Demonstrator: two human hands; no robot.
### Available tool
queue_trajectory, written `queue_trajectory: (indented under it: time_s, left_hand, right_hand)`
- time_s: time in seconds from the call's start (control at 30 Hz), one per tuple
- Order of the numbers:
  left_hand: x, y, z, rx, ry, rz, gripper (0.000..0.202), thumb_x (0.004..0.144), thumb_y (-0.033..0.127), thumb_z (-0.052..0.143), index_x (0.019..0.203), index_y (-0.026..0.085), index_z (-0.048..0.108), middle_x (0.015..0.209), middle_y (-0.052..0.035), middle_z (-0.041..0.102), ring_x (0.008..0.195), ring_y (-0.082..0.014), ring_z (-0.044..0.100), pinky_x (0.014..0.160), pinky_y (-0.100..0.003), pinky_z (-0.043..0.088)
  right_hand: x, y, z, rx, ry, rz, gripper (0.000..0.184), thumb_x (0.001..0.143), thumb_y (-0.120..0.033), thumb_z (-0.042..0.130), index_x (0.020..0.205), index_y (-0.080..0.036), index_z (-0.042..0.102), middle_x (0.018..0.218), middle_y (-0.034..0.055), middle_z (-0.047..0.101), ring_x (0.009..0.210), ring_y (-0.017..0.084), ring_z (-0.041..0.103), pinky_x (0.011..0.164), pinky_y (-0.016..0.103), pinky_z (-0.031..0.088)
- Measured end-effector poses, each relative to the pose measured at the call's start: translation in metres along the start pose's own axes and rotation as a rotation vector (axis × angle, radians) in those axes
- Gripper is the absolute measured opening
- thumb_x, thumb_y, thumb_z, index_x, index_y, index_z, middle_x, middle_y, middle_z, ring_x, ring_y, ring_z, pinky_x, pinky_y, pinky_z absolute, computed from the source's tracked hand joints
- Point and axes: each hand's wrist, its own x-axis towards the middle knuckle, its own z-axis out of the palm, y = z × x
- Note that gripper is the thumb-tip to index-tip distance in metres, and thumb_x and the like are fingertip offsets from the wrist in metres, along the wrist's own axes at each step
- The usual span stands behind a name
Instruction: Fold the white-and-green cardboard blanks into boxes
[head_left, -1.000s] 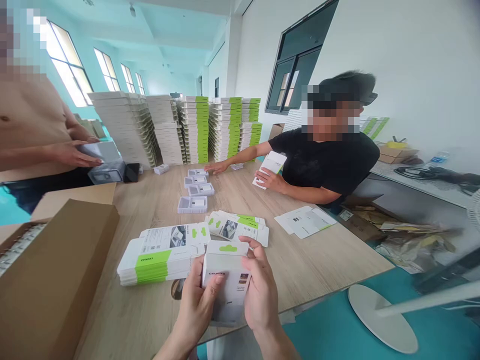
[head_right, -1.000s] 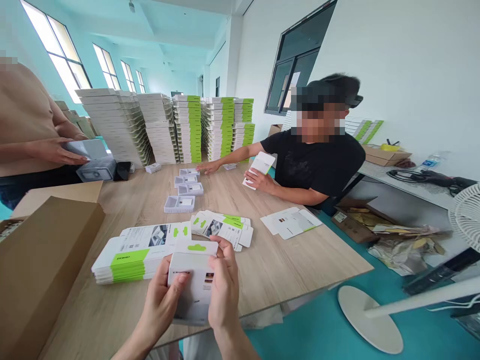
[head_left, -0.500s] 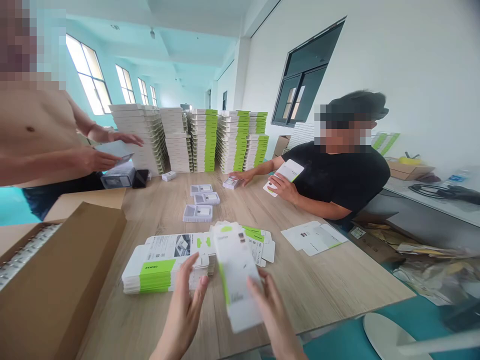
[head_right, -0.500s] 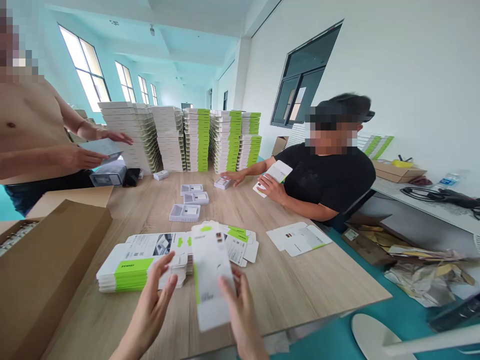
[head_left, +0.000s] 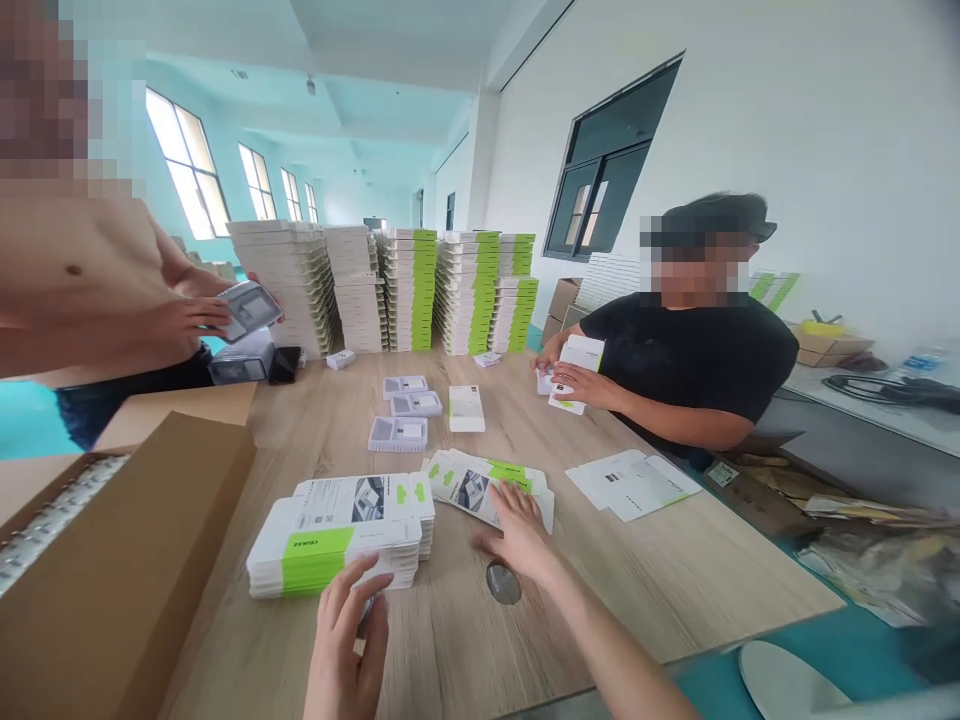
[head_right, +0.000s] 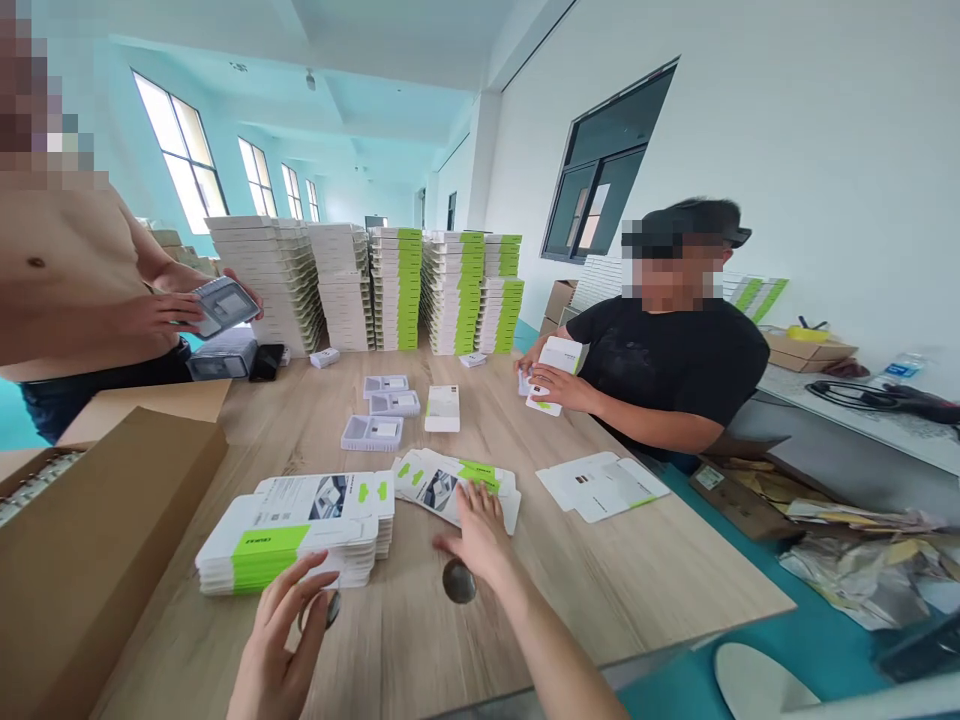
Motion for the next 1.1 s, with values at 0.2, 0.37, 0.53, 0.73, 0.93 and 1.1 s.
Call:
queue_trajectory:
  time_s: [0.2,0.37,0.53,0.73,0.93,1.1]
  left_hand:
    - [-0.002,0.010,0.007,-0.220,-0.171,-0.156,0.028,0.105,0.040,0.050,0.102,0.028,0.075,0.125,-0.0117,0.075,0.119,-0.0284,0.070,0.103,-0.043,0.057]
    - [0.003,0.012,0.004,-0.248,-0.333,-0.067,0.029,0.105,0.037,0.051,0.097,0.025,0.077,0.113,-0.0134,0.079,0.110,-0.0275,0.076,0.095,-0.037,0.061]
    - [0.006,0.023,-0.002,-0.304,-0.411,-0.035,0.033,0.107,0.038,0.050,0.100,0.024,0.078,0.102,-0.0122,0.079,0.091,-0.0238,0.077,0.085,-0.032,0.062]
    - [0.006,0.034,-0.006,-0.372,-0.410,-0.163,0.042,0.104,0.058,0.051,0.101,0.025,0.078,0.093,-0.0098,0.078,0.087,-0.0242,0.075,0.086,-0.034,0.059]
    - [0.022,0.057,0.015,-0.667,-0.418,-0.480,0.066,0.086,0.074,0.069,0.129,0.024,0.071,0.128,-0.0151,0.076,0.110,-0.0304,0.075,0.099,-0.042,0.058]
    - [0.027,0.071,0.019,-0.820,-0.558,-0.641,0.072,0.081,0.076,0.073,0.125,0.019,0.078,0.136,-0.0161,0.077,0.133,-0.0380,0.065,0.116,-0.048,0.050]
  right_hand:
    - [-0.036,0.012,-0.003,-0.388,-0.070,-0.202,0.042,0.098,-0.002,0.047,0.130,-0.014,0.072,0.140,0.0219,0.071,0.131,0.033,0.069,0.109,0.043,0.054]
    - [-0.042,0.017,-0.009,-0.478,-0.070,-0.303,0.029,0.098,-0.014,0.063,0.125,-0.015,0.073,0.128,0.0215,0.078,0.116,0.035,0.077,0.091,0.042,0.064]
    - [-0.051,0.017,-0.002,-0.418,-0.035,-0.361,0.043,0.086,0.002,0.062,0.123,-0.013,0.076,0.133,0.0265,0.074,0.125,0.039,0.073,0.092,0.045,0.065]
    - [-0.053,0.032,-0.059,-0.234,0.174,-0.239,0.049,0.089,-0.002,0.049,0.124,-0.019,0.077,0.117,0.0187,0.082,0.105,0.035,0.080,0.085,0.044,0.065]
    - [-0.102,0.020,-0.054,0.280,0.357,0.025,0.055,0.106,-0.057,0.037,0.123,-0.023,0.077,0.123,0.0159,0.081,0.110,0.035,0.077,0.087,0.039,0.064]
    - [-0.142,-0.011,-0.004,0.783,0.148,0.194,0.063,0.093,-0.076,0.056,0.129,-0.027,0.073,0.132,0.0156,0.075,0.124,0.039,0.067,0.089,0.041,0.063]
